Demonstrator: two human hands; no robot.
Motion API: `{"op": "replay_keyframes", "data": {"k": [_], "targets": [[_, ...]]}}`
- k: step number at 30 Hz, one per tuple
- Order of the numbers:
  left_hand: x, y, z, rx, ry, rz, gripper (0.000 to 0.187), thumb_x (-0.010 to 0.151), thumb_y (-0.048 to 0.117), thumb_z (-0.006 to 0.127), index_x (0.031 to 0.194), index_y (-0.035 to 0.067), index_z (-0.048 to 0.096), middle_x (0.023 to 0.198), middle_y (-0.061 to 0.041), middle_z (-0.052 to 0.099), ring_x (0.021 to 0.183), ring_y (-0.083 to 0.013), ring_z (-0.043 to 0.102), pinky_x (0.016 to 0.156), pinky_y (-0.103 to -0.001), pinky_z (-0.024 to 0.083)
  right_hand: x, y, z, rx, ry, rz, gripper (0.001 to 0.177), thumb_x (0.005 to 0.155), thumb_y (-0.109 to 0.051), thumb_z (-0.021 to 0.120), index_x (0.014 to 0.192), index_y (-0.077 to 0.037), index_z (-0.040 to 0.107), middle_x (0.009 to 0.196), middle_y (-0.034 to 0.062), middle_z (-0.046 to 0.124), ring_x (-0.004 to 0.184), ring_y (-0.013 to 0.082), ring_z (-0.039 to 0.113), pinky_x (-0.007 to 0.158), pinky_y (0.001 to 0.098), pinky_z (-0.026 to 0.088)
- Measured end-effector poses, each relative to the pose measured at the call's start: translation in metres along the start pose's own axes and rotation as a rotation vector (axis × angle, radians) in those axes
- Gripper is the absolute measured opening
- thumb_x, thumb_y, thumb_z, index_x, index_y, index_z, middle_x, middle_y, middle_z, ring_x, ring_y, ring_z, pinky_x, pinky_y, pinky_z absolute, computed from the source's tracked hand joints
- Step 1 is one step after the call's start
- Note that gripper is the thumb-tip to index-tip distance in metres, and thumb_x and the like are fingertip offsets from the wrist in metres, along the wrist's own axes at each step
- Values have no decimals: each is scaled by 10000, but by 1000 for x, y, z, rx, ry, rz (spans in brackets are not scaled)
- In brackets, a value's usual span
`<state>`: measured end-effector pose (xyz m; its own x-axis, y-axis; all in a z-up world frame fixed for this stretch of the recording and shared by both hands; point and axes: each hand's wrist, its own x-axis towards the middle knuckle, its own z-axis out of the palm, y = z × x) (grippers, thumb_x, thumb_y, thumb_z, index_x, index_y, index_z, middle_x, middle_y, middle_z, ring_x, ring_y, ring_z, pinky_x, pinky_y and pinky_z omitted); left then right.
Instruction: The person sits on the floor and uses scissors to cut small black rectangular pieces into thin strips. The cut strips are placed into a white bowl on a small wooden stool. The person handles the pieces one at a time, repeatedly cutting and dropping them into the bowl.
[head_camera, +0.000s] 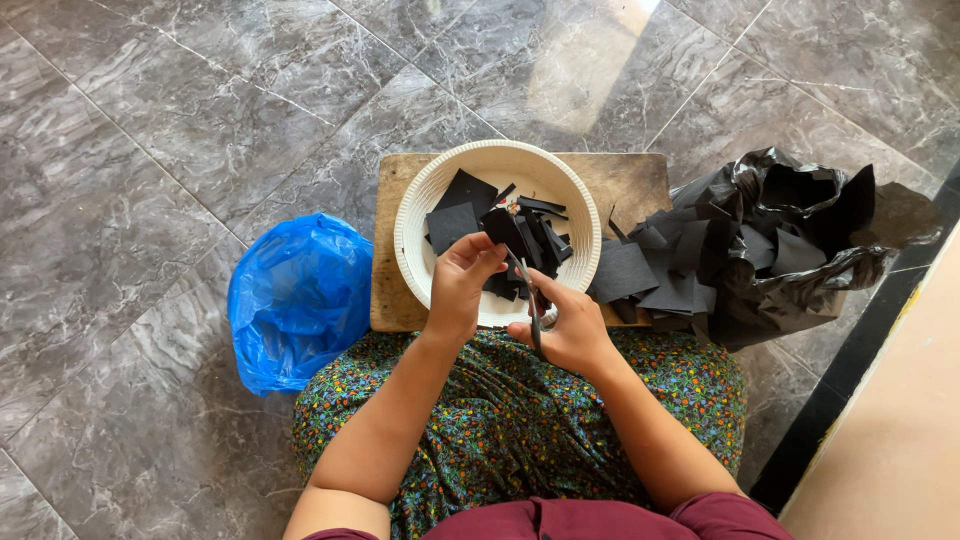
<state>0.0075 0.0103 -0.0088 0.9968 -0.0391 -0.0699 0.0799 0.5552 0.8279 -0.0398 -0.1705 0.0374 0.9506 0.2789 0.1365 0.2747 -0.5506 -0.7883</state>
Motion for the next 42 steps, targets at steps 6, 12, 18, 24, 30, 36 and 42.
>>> {"op": "replay_keyframes", "data": {"k": [6,12,18,24,30,36,42], "targets": [[-1,1,5,78,24,-42,170,951,120,736,1081,9,731,996,-26,744,882,-93,658,807,-272,518,-1,2,2,43,27,10,656,738,-409,879,1293,-117,689,862,83,746,672,172,704,674,311,541],[0,4,3,105,25,-26,170,949,119,727,1084,14,731,995,-17,739,889,-85,648,812,-268,512,-1,3,7,12,42,57,594,733,-415,885,1242,-153,726,638,71,645,529,164,587,571,305,487],[5,3,0,61,65,80,145,980,118,719,1076,9,724,973,-13,725,877,-75,625,814,-250,494,-2,-1,7,-18,5,68,610,722,-423,893,1239,-148,724,612,66,631,514,155,553,557,310,485],[0,0,2,187,23,39,134,968,93,726,1036,-22,731,917,-24,737,823,-53,641,744,-207,495,-3,1,4,104,10,19,569,736,-326,878,1231,-96,716,624,26,664,571,94,638,592,274,515],[4,-6,8,306,-9,-16,161,952,114,735,1014,-34,739,880,-24,747,786,-56,656,717,-211,517,-5,7,6,179,5,142,511,787,-289,853,1218,-53,716,630,21,648,572,66,592,576,248,504],[17,-15,11,323,19,17,157,936,104,738,1001,-39,740,887,-26,749,800,-56,663,730,-214,523,-3,12,8,306,2,218,392,825,-218,827,1163,-38,738,642,-12,666,592,21,571,540,228,463],[27,-19,11,471,80,49,196,921,147,759,1005,-30,757,832,-24,747,741,-53,658,669,-215,529,-1,15,8,311,-7,301,345,849,-205,816,1137,-27,749,624,-11,654,563,28,547,498,234,429]]}}
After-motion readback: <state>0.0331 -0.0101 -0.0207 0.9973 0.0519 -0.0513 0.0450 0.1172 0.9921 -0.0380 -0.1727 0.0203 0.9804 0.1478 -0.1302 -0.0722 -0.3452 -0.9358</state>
